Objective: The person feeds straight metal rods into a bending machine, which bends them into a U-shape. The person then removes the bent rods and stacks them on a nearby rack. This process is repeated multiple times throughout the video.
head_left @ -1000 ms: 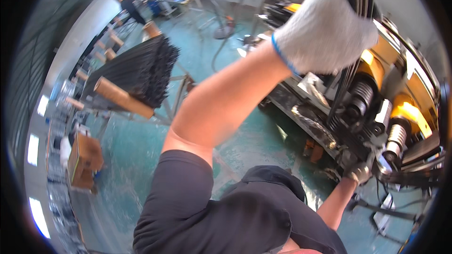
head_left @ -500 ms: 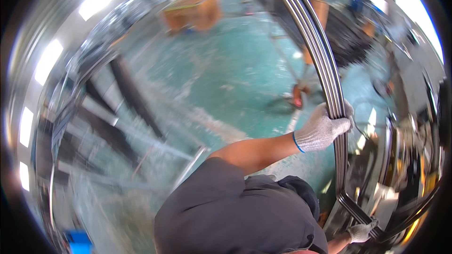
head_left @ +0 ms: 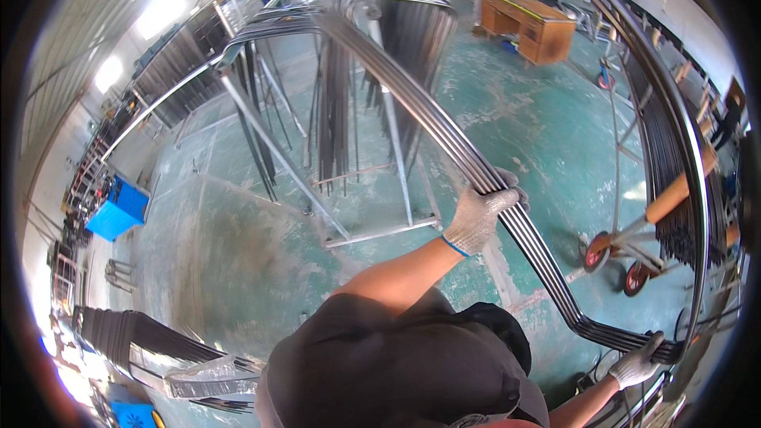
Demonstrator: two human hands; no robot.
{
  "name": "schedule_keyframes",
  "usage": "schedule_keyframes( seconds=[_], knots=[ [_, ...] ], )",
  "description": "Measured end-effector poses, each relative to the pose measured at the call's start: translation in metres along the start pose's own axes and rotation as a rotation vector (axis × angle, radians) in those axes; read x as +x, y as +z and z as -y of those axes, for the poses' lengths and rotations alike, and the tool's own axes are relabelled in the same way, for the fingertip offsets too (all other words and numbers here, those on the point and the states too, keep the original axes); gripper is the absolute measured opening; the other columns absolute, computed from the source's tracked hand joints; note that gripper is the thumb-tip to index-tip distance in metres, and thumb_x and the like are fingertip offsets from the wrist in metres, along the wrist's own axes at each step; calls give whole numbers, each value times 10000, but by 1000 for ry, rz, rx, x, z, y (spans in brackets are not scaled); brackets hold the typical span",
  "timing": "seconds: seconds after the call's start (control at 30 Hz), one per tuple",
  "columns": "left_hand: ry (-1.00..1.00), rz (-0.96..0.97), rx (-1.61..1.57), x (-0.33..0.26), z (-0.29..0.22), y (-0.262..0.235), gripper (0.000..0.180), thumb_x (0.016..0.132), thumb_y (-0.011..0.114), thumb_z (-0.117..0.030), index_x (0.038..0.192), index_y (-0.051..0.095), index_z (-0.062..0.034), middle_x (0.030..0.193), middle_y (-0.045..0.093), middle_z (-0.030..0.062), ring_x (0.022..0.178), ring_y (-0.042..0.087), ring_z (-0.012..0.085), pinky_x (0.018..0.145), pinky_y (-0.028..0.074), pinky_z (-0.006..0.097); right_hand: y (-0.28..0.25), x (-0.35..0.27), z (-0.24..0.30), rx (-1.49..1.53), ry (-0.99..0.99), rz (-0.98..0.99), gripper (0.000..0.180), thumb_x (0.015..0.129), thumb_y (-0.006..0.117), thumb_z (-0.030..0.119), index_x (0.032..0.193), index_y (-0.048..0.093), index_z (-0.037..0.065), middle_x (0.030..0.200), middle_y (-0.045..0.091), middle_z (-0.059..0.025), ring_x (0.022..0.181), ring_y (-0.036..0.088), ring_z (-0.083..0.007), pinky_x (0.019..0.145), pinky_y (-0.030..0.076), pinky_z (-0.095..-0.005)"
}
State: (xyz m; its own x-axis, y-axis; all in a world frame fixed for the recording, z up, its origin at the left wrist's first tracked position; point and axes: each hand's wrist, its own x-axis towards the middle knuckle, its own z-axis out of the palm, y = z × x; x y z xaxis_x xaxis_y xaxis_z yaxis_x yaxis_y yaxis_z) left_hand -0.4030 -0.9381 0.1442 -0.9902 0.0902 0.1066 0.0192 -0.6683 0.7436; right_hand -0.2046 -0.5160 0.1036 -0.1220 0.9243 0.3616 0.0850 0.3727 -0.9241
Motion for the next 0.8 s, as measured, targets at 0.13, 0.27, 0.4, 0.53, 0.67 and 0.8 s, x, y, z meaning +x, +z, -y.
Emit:
schedule_keyframes(
  seconds=[0.13, 0.27, 0.4, 0.53, 0.67, 0.8],
  knots=[
    [53, -150, -99, 10, -51, -63, 236, 859, 636, 54, 1087, 628, -7, 921, 712, 162, 864, 728, 310, 839, 601, 440, 86, -6, 39, 60, -155, 152, 505, 1009, 740, 340, 1307, 683, -63, 1185, 761, -140, 958, 695, -161, 894, 544, -336],
    [187, -122, -190, 51, -108, -131, 226, 874, 635, 58, 1090, 600, 5, 915, 701, 182, 859, 722, 346, 824, 609, 472, 180, -44, 152, 36, -523, 310, 527, 1046, 668, 381, 1358, 642, -42, 1255, 731, -158, 1046, 668, -197, 992, 498, -328],
    [220, -225, -268, 102, -175, -195, 190, 925, 569, 5, 1110, 605, -23, 966, 704, 181, 933, 700, 355, 892, 580, 513, 277, -84, 269, -163, -662, 380, 537, 1060, 614, 407, 1404, 624, -5, 1325, 711, -183, 1195, 686, -259, 1042, 479, -361],
    [230, -281, -416, 135, -212, -267, 137, 964, 599, -41, 1100, 615, -26, 1010, 702, 176, 1021, 682, 359, 959, 562, 515, 368, -163, 398, -4, -955, 383, 525, 1040, 575, 469, 1290, 678, 19, 1161, 723, -256, 1082, 699, -408, 948, 513, -424],
    [207, -345, -461, 138, -240, -323, 241, 1028, 534, -154, 1134, 652, 28, 1100, 726, 180, 1092, 677, 326, 1022, 520, 483, 411, -264, 522, 273, -1201, 471, 527, 1016, 583, 503, 1145, 714, 9, 949, 699, -285, 922, 666, -474, 842, 518, -490],
    [222, -366, -622, 122, -249, -328, 199, 1030, 546, -158, 1103, 614, 13, 1049, 707, 164, 1088, 679, 346, 1021, 533, 513, 419, -356, 612, 341, -1313, 705, 402, 1000, 590, 344, 1131, 725, -12, 1038, 737, -264, 997, 721, -416, 889, 561, -452]
  ],
)
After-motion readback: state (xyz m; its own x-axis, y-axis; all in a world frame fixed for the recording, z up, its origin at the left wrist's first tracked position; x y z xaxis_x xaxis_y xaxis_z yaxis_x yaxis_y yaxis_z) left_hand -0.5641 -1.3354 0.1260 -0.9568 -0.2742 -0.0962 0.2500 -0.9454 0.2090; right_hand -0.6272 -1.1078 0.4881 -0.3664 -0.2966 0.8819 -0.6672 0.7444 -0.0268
